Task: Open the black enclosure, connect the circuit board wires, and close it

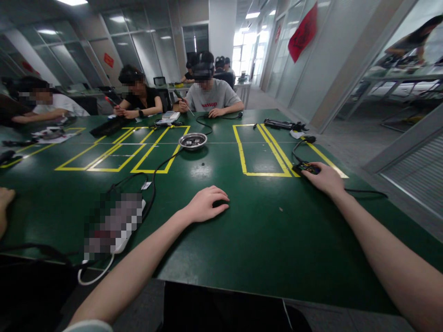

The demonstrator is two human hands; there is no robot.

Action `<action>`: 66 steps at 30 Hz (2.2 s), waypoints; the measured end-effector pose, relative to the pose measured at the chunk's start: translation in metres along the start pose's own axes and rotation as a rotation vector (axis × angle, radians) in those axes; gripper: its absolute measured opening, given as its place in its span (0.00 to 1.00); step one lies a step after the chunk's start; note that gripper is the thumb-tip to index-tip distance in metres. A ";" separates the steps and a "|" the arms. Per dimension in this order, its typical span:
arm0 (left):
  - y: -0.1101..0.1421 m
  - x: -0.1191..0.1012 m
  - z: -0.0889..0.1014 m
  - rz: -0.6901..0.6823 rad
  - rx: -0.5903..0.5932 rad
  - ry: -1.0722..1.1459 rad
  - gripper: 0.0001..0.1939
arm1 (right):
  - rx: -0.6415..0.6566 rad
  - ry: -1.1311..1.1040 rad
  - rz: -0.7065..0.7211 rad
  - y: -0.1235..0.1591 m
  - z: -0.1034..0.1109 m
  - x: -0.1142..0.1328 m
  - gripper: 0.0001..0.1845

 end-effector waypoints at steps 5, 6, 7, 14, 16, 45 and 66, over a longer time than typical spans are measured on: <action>0.000 -0.001 0.001 0.006 -0.013 0.015 0.12 | 0.164 -0.198 0.221 0.051 -0.027 0.082 0.21; 0.000 -0.003 0.003 0.005 -0.032 0.025 0.14 | 0.203 -0.261 0.321 0.069 -0.032 0.103 0.20; 0.000 -0.005 0.005 0.000 -0.057 0.036 0.16 | 0.242 -0.331 0.435 0.088 -0.035 0.124 0.19; -0.001 -0.024 0.002 -0.072 -0.012 0.021 0.19 | 0.461 -0.625 0.901 0.186 -0.019 0.192 0.16; -0.002 -0.022 0.001 -0.039 -0.003 0.007 0.19 | 0.392 -0.621 0.851 0.182 -0.010 0.188 0.15; -0.002 -0.011 -0.002 -0.041 0.090 0.008 0.27 | 0.404 -0.489 0.897 0.159 -0.019 0.171 0.18; -0.002 -0.010 -0.001 -0.068 0.070 0.060 0.39 | 0.353 -0.407 0.965 0.164 -0.023 0.174 0.15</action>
Point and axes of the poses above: each hand's wrist, its own y-axis away from the middle knuckle, its own z-axis out of the back of the hand, x = y × z, the point moved 7 cm from there along -y, towards the middle knuckle
